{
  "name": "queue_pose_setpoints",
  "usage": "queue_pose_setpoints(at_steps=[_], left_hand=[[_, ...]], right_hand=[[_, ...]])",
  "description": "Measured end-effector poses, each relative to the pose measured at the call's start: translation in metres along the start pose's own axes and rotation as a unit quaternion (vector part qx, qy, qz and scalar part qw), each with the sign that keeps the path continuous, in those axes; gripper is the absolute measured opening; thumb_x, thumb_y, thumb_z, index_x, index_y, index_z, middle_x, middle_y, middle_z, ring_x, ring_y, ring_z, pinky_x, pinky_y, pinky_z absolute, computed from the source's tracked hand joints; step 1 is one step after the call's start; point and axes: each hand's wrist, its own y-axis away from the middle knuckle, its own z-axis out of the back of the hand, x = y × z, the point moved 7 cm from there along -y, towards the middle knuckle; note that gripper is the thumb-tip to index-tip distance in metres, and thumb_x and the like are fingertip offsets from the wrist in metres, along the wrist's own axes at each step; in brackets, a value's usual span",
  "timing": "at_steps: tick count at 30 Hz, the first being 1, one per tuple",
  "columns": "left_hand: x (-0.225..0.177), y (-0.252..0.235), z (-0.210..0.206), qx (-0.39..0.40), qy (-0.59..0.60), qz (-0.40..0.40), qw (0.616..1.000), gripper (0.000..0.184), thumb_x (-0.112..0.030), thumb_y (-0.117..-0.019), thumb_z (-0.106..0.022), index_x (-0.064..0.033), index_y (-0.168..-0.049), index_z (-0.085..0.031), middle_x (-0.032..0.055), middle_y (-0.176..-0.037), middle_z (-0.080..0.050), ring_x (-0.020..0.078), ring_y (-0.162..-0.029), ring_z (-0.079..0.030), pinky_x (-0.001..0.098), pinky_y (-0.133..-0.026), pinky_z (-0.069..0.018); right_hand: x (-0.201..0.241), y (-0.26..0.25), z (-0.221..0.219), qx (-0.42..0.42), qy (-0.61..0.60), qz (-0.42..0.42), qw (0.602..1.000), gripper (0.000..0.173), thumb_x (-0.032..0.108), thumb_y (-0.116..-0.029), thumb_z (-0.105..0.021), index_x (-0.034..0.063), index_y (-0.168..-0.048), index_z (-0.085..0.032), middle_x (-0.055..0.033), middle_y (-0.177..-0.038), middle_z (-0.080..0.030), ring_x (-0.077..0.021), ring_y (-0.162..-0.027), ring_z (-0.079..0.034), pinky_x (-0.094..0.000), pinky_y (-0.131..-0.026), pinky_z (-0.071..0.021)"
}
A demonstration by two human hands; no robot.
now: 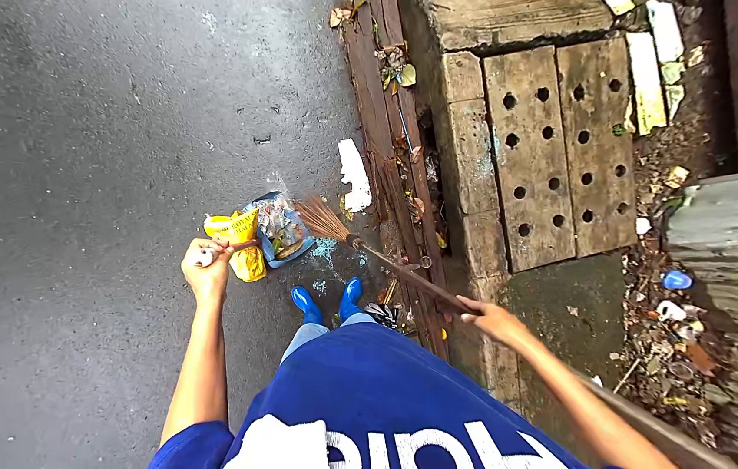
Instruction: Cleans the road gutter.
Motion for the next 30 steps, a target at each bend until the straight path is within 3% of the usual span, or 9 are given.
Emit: queue_pose_setpoints(at_steps=[5,8,12,16,18,20,23,26,30], left_hand=[[0.001,-0.007,0.006,-0.024,0.009,0.01,1.0,0.028,0.014,-0.0719,-0.071,0.0003,-0.09,-0.055,0.0028,-0.098,-0.068,0.0071,-0.096,-0.067,0.03,-0.087,-0.0575],[0.002,-0.003,0.009,-0.032,0.013,0.013,0.999,0.026,0.016,-0.0731,-0.07,0.0033,-0.09,-0.054,0.0056,-0.101,-0.069,0.0078,-0.098,-0.067,0.0294,-0.088,-0.0567],[0.012,0.005,0.009,-0.019,0.019,-0.01,1.0,0.023,0.013,-0.0763,-0.072,0.0031,-0.09,-0.055,0.0076,-0.103,-0.069,0.0103,-0.1,-0.067,0.0317,-0.092,-0.0562],[0.013,0.003,0.004,-0.011,-0.001,0.008,1.0,0.02,0.011,-0.0805,-0.071,0.0056,-0.092,-0.055,0.0115,-0.108,-0.068,0.0132,-0.102,-0.067,0.0347,-0.092,-0.0567],[0.013,-0.002,0.0,-0.01,-0.009,0.015,1.0,0.021,0.01,-0.0807,-0.071,0.0047,-0.093,-0.055,0.0112,-0.108,-0.069,0.0127,-0.101,-0.067,0.0341,-0.091,-0.0567],[0.013,-0.005,-0.005,-0.013,-0.007,0.014,1.0,0.022,0.012,-0.0791,-0.071,0.0042,-0.093,-0.055,0.0103,-0.107,-0.069,0.0111,-0.098,-0.068,0.0323,-0.089,-0.0567],[0.011,-0.008,-0.008,-0.014,-0.005,0.011,1.0,0.022,0.013,-0.0789,-0.069,0.0041,-0.092,-0.054,0.0102,-0.107,-0.068,0.0101,-0.097,-0.067,0.0309,-0.087,-0.0568],[0.013,-0.004,-0.012,-0.019,-0.016,0.001,1.0,0.021,0.012,-0.0794,-0.07,0.0045,-0.09,-0.054,0.012,-0.106,-0.069,0.0112,-0.098,-0.067,0.0318,-0.088,-0.0563],[0.011,0.004,-0.016,-0.017,-0.042,0.006,0.999,0.019,0.008,-0.0823,-0.072,0.0059,-0.094,-0.056,0.0138,-0.109,-0.07,0.0135,-0.1,-0.067,0.035,-0.091,-0.0551]], right_hand=[[-0.007,0.039,0.054,-0.097,0.041,-0.058,0.993,0.054,0.027,-0.1079,-0.054,0.0312,-0.16,-0.041,-0.023,-0.142,-0.062,-0.05,-0.127,-0.058,-0.0715,-0.103,-0.0405],[0.015,0.003,0.028,-0.152,0.071,-0.093,0.982,0.058,0.018,-0.1058,-0.051,0.0197,-0.162,-0.038,-0.0287,-0.143,-0.057,-0.0527,-0.122,-0.06,-0.0716,-0.096,-0.046],[0.045,-0.054,-0.039,-0.043,0.116,-0.075,0.989,0.06,0.02,-0.1032,-0.051,0.0218,-0.162,-0.037,-0.0261,-0.142,-0.06,-0.0478,-0.125,-0.061,-0.0676,-0.098,-0.0482],[0.0,-0.038,-0.001,-0.087,-0.005,-0.023,0.996,0.055,0.024,-0.1041,-0.056,0.024,-0.158,-0.045,-0.0271,-0.138,-0.062,-0.0524,-0.124,-0.06,-0.0754,-0.1,-0.0431],[-0.031,-0.018,0.027,-0.116,-0.031,-0.059,0.991,0.054,0.025,-0.1059,-0.056,0.0251,-0.159,-0.044,-0.0255,-0.142,-0.061,-0.0516,-0.128,-0.057,-0.0746,-0.103,-0.0405],[-0.027,-0.003,0.039,-0.133,0.018,-0.113,0.984,0.056,0.025,-0.1073,-0.052,0.0275,-0.162,-0.038,-0.0246,-0.141,-0.061,-0.0495,-0.127,-0.059,-0.0707,-0.101,-0.0432],[0.015,-0.028,0.004,-0.104,0.083,-0.121,0.984,0.059,0.021,-0.1039,-0.051,0.0213,-0.162,-0.037,-0.0293,-0.138,-0.061,-0.0514,-0.123,-0.061,-0.0703,-0.095,-0.0475],[0.044,-0.052,-0.048,-0.024,0.114,-0.069,0.991,0.062,0.021,-0.1033,-0.051,0.0244,-0.163,-0.034,-0.0247,-0.14,-0.062,-0.0471,-0.125,-0.061,-0.0667,-0.099,-0.0479],[0.013,-0.038,-0.024,-0.034,0.018,-0.002,0.999,0.058,0.024,-0.1048,-0.056,0.0267,-0.161,-0.041,-0.0238,-0.14,-0.062,-0.0481,-0.126,-0.06,-0.0705,-0.102,-0.0447]])
